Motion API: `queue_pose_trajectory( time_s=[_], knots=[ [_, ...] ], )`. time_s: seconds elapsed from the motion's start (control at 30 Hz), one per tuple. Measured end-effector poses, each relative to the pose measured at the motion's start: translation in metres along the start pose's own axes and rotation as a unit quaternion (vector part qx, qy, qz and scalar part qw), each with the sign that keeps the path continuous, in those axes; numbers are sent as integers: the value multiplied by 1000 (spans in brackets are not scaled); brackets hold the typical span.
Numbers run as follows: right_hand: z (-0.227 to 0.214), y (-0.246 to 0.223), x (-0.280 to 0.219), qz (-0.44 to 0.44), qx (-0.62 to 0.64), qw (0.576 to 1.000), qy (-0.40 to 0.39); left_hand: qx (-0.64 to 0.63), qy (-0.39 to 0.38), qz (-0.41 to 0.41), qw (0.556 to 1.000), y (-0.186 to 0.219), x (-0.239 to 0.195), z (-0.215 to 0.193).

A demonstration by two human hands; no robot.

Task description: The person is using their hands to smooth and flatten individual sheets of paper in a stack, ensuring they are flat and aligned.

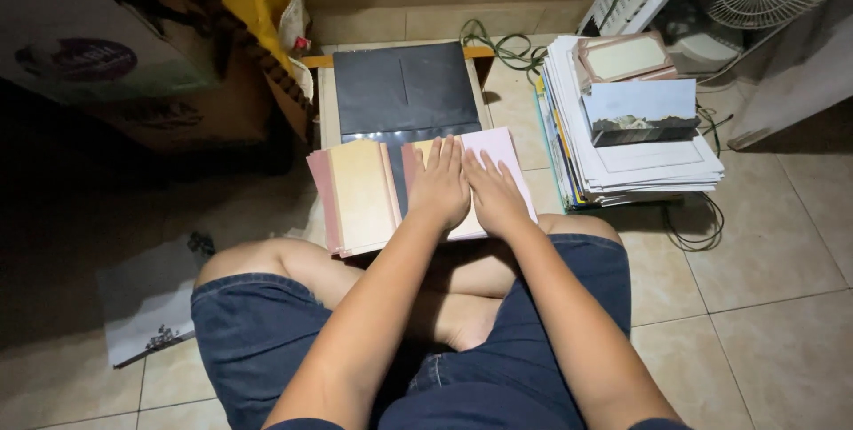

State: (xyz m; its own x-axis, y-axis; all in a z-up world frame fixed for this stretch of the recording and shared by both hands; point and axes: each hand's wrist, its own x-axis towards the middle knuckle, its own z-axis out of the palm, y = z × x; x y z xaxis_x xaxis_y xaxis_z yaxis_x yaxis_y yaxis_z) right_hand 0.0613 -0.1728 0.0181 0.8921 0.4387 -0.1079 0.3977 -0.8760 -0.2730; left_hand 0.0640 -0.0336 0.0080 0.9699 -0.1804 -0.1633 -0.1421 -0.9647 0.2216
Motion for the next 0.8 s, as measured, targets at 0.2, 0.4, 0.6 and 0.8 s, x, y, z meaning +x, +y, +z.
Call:
queue_pose_trajectory(
  time_s=[0.2,0.4,0.6,0.8],
  knots=[
    [10,9,-55,-21,52,998,-24,-9,7,2,1000,0,-2,4],
    [15,19,1,-31,20,999,-8,-25,22,5,999,-3,-1,11],
    [14,20,43,-32,-37,998,26,-17,16,5,1000,-4,-2,7],
    [10,6,-26,-8,-6,1000,8,-13,19,-14,1000,1,6,9]
  ],
)
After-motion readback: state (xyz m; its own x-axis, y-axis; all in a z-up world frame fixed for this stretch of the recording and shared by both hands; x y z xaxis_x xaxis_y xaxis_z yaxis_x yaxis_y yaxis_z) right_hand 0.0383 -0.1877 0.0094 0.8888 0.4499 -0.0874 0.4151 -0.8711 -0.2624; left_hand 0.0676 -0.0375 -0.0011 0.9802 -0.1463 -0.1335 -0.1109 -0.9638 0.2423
